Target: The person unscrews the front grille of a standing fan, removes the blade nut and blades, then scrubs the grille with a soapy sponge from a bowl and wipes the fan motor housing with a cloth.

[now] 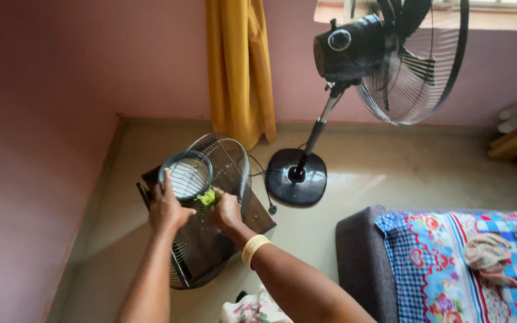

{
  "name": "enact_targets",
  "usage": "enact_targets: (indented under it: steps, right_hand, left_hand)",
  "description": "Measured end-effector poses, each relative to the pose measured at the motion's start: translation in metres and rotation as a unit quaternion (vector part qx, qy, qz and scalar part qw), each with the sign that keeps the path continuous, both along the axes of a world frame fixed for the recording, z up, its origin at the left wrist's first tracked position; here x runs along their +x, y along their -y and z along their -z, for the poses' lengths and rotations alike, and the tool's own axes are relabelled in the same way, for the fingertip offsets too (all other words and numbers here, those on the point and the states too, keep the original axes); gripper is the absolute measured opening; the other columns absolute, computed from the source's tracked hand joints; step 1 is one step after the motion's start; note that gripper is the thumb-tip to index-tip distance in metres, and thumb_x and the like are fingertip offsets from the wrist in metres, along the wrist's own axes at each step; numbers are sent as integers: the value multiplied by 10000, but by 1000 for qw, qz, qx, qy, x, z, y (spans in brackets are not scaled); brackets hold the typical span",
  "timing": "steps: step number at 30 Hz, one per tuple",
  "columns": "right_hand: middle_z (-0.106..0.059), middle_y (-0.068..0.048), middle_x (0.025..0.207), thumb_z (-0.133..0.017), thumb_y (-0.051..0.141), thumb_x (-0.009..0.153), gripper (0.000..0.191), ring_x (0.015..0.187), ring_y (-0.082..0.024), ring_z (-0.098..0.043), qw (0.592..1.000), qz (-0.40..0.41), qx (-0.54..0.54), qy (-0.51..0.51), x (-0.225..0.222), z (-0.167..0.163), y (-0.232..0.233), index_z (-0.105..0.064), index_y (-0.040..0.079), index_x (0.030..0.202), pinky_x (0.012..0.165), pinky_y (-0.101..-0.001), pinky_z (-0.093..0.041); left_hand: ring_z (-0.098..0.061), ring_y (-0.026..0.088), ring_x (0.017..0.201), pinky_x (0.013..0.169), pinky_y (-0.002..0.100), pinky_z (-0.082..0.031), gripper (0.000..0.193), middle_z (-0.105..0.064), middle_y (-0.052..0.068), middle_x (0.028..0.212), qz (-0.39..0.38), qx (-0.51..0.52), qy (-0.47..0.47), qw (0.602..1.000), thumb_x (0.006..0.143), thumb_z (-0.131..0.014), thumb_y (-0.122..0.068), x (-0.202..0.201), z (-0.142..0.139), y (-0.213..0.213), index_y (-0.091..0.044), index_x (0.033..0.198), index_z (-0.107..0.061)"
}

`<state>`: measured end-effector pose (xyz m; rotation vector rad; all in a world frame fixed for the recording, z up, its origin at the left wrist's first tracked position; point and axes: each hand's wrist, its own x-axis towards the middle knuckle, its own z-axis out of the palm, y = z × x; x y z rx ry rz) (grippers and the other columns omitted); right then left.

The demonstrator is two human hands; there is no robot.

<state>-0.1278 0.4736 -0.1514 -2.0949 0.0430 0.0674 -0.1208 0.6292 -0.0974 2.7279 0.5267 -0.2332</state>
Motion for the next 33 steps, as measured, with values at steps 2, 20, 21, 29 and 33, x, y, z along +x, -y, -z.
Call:
enact_targets:
  steps: [2,20,21,29,33]
  right_hand:
    - [-755,-214,1028,-693,59,797,410,961,-337,-752,999,5,45,12,-5,-2,-7,-702,31,1206,851,-414,-590]
    - [-705,-282,1076,-624,161,892,310,999,-407,-715,994,-1,82,-71,-39,-28,-35,-693,-1,1147,892,-474,-559]
    - [-678,-295,1090,-669,169,924,262,1005,-441,-678,999,-34,39,-17,-44,-31,-44,-683,-35,1088,915,-483,-546]
    - [-675,-206,1143,-637,166,840,258,985,-300,-715,696,129,657,-258,-39,17,19,-683,58,1070,858,-415,-622]
    - [-706,-193,1071,-754,166,859,269,964,-313,-737,993,-33,60,-96,-60,4,20,-721,41,1095,876,-387,-574]
  left_hand:
    - [-593,333,1259,978,482,-533,1373,-439,79,1531,9,-21,-5,1000,621,-976,-219,-2,-4,-8,-330,1634,-57]
    - [-604,337,1213,992,476,-479,1195,-593,90,1413,31,-152,41,987,725,-859,-143,28,27,-24,-248,1677,-144]
    - [-613,335,1213,1003,473,-483,1173,-600,89,1410,25,-168,41,985,740,-842,-158,31,28,-25,-248,1684,-151]
    - [-708,268,1019,878,470,-541,1040,-738,47,1161,1,-155,32,987,769,-853,-323,20,12,-12,-245,1643,-294]
    - [-760,201,743,734,401,-571,921,-779,22,945,-21,-180,59,982,798,-836,-367,15,4,10,-215,1592,-394]
